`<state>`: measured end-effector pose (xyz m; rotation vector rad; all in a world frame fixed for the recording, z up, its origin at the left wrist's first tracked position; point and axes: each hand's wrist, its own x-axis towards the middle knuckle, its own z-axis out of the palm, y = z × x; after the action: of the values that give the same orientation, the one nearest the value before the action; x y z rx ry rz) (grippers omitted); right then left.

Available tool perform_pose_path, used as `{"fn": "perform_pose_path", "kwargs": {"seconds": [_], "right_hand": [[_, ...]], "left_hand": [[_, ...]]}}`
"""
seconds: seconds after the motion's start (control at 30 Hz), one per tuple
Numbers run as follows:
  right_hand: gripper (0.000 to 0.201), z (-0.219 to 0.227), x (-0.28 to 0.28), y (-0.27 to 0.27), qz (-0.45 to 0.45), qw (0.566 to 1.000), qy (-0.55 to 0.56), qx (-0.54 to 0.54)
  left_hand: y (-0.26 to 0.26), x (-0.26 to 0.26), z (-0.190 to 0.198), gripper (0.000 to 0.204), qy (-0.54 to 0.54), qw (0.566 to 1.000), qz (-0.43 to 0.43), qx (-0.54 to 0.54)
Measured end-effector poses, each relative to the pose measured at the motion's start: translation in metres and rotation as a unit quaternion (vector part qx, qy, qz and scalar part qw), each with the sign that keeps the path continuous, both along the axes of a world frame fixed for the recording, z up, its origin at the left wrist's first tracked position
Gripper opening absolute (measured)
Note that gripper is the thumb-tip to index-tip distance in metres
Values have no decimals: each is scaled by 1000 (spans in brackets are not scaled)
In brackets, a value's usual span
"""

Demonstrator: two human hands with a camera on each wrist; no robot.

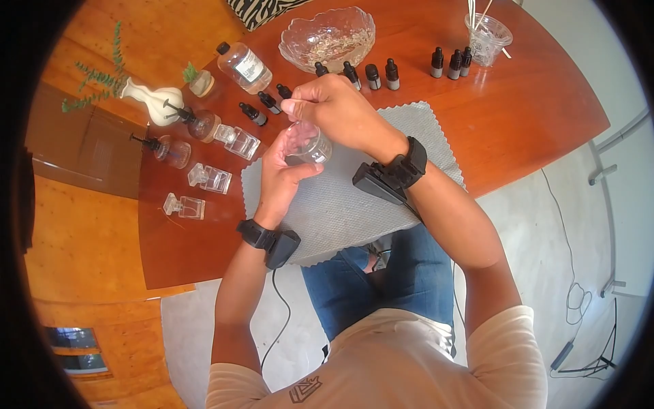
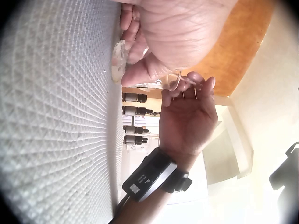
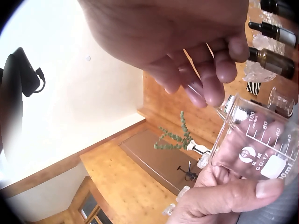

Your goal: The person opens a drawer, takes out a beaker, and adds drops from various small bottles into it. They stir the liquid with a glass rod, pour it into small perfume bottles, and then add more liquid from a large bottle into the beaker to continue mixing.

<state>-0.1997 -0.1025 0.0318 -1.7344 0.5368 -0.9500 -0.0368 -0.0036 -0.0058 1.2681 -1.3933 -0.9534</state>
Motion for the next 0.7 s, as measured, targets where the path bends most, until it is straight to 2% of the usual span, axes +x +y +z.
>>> {"fn": "perform_pose_path", "kwargs": {"seconds": [0.33,0.43,0.63,0.7], "right_hand": [[34,-2,2,-1,1,999,-31,-13],[38,3,-3,1,12,999,45,-2],[33,-2,3,0,-1,999,-52,0],[33,-3,0,-3,2,1000,-5,-13]], "left_hand": [[-1,2,-2,68,0,1000,-3,-1],[-1,3,-4,68,-1,1000,-2,3],[0,1,-3,68,16,1000,2,6],[-1,1,-4,69,18,1000,1,5]]}}
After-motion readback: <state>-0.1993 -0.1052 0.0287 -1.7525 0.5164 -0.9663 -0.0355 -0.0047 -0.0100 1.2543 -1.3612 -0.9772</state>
